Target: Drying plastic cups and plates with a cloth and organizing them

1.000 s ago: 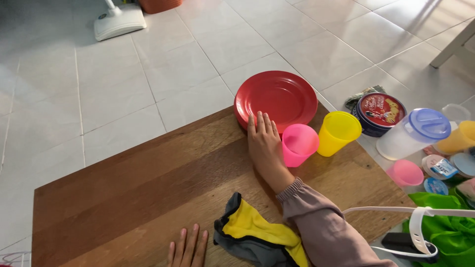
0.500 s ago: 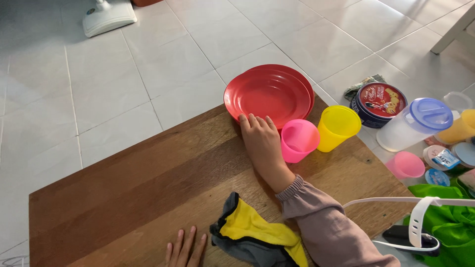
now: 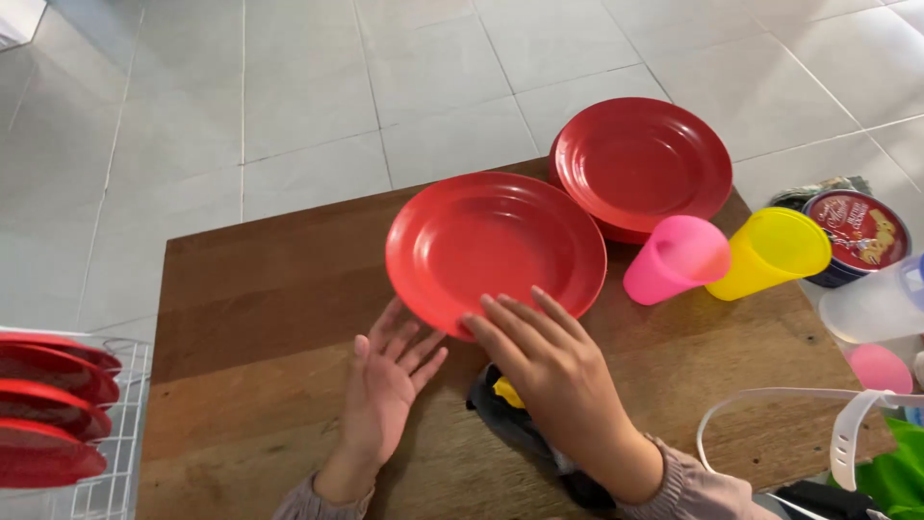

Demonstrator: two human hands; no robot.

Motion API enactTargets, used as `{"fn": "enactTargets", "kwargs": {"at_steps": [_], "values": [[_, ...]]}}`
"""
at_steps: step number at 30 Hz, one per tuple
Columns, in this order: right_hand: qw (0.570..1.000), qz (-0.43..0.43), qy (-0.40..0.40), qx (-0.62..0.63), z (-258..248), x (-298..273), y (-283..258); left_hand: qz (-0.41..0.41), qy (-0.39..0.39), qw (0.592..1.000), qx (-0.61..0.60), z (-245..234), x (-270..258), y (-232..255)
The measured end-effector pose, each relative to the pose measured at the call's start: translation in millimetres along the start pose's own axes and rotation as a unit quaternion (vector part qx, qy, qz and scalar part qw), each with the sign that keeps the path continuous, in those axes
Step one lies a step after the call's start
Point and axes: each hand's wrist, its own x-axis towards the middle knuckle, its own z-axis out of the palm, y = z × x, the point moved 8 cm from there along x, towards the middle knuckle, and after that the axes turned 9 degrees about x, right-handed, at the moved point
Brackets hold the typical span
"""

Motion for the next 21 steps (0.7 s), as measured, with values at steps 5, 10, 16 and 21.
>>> {"fn": "enactTargets", "kwargs": {"at_steps": [5, 10, 16, 21], "values": [[0.995, -0.087, -0.05, 0.019, 17.9, -19.6, -41.0, -0.038, 0.07, 0.993, -0.092, -0.5, -5.5, 6.0], [0.993, -0.048, -0.061, 0.087, 9.2, -23.4, -15.2, -0.063, 0.229, 0.96, -0.15, -64.6, 7.6, -13.7], [0.953, 0.238, -0.141, 0.126, 40.3, -45.1, 66.0, 0.039, 0.275, 0.956, -0.094, -82.8, 12.7, 30.4], [0.857, 0.357, -0.339, 0.15, 88.2, -75.8, 74.7, 0.071, 0.265, 0.957, -0.099, -89.0, 20.0, 33.6]]}}
